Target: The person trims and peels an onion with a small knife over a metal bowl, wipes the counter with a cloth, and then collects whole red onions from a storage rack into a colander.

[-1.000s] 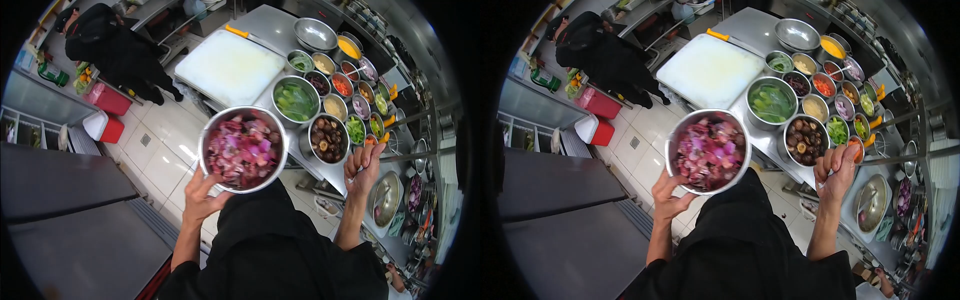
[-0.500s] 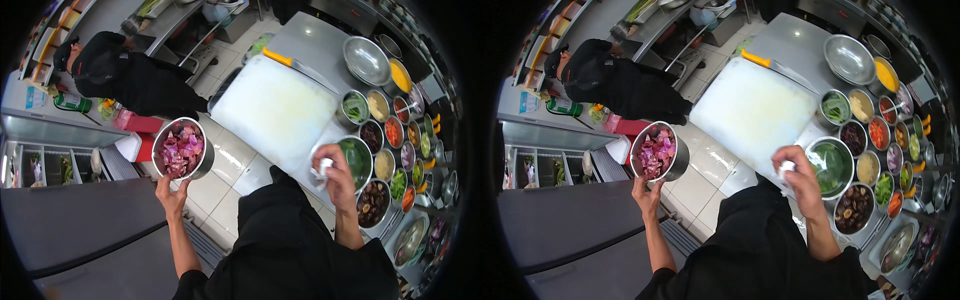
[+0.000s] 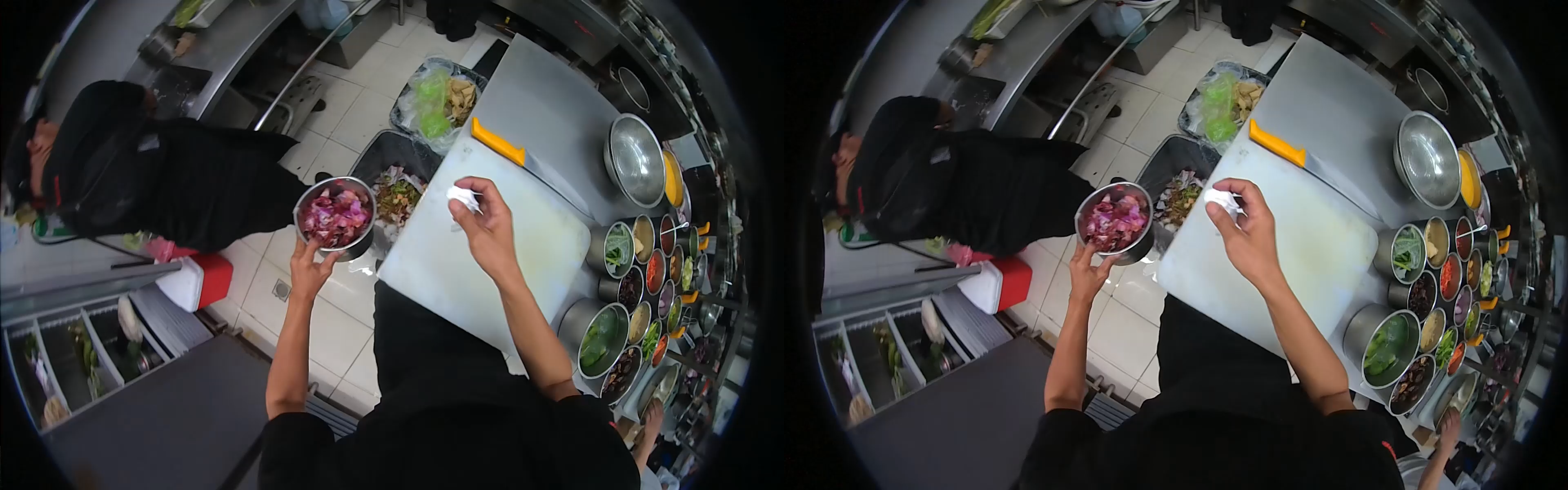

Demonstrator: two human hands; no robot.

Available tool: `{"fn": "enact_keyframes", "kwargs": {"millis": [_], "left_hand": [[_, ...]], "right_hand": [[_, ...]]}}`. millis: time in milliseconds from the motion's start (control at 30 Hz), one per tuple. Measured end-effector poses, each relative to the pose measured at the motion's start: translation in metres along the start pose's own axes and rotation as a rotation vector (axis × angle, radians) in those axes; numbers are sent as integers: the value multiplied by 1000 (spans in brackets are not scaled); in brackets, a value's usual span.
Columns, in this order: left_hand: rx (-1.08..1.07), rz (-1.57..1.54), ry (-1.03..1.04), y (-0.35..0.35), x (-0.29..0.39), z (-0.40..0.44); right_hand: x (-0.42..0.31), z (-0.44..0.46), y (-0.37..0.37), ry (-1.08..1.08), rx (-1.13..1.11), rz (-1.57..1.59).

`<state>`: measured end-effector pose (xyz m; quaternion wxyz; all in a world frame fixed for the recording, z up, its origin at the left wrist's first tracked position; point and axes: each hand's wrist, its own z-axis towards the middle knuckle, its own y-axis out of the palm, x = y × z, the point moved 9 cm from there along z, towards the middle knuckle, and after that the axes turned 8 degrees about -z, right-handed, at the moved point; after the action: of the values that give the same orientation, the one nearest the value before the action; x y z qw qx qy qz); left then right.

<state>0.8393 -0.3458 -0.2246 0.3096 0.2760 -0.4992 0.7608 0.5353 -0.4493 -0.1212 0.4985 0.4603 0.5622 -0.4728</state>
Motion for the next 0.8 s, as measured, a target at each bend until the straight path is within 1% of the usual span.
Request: {"fn": "enact_keyframes", "kwargs": {"millis": [33, 100, 133, 167, 233, 267, 333, 367, 400, 433, 467, 500, 533, 567, 600, 667, 700, 733, 767, 800], "left_hand": [[-72, 4, -57, 12, -22, 12], [-217, 13, -155, 49, -63, 36], [-170, -66, -20, 60, -67, 53], [-263, -70, -101, 80, -90, 63], [-449, -74, -267, 116, -126, 75], [-618, -169, -430, 140, -145, 78], [-759, -127, -623, 168, -167, 87], [-834, -107, -715, 184, -178, 86], [-767, -99, -659, 216, -222, 71], [-851, -170, -798, 216, -208, 79], [-895, -314, -945, 236, -221, 68], [-939, -449, -1094, 253, -236, 52], [-948, -526, -1201, 267, -253, 37], [-959, -599, -1304, 282, -268, 20], [-972, -667, -1404, 291, -275, 11], [-1068, -815, -1504, 299, -270, 0], [-1123, -881, -1552, 297, -265, -5], [-1092, -954, -1581, 294, -260, -3], [-1080, -1028, -1607, 289, -246, -3], [-1113, -1102, -1545, 270, -208, 16]], "right_hand": [[10, 20, 13, -25, 43, -36], [58, 63, 35, -48, 95, -229], [62, 79, 47, -55, 124, -322], [65, 91, 57, -31, 140, -436], [88, 118, 81, -38, 51, -714], [105, 129, 86, 24, 34, -820], [134, 143, 92, 152, 4, -1026], [139, 147, 92, 114, 29, -1100], [140, 147, 92, 77, 52, -1175], [123, 147, 95, 41, 72, -1250], [112, 141, 94, 50, 27, -1029], [88, 135, 98, -4, -12, -893], [67, 124, 100, 30, -42, -773], [48, 110, 102, -96, -44, -735], [39, 91, 99, -58, -20, -705], [28, 53, 91, 103, -9, -547], [21, 34, 88, 110, 34, -563], [14, 16, 82, 119, 87, -585], [9, -2, 77, 144, 117, -568], [6, -16, 73, 160, 133, -570]]}}
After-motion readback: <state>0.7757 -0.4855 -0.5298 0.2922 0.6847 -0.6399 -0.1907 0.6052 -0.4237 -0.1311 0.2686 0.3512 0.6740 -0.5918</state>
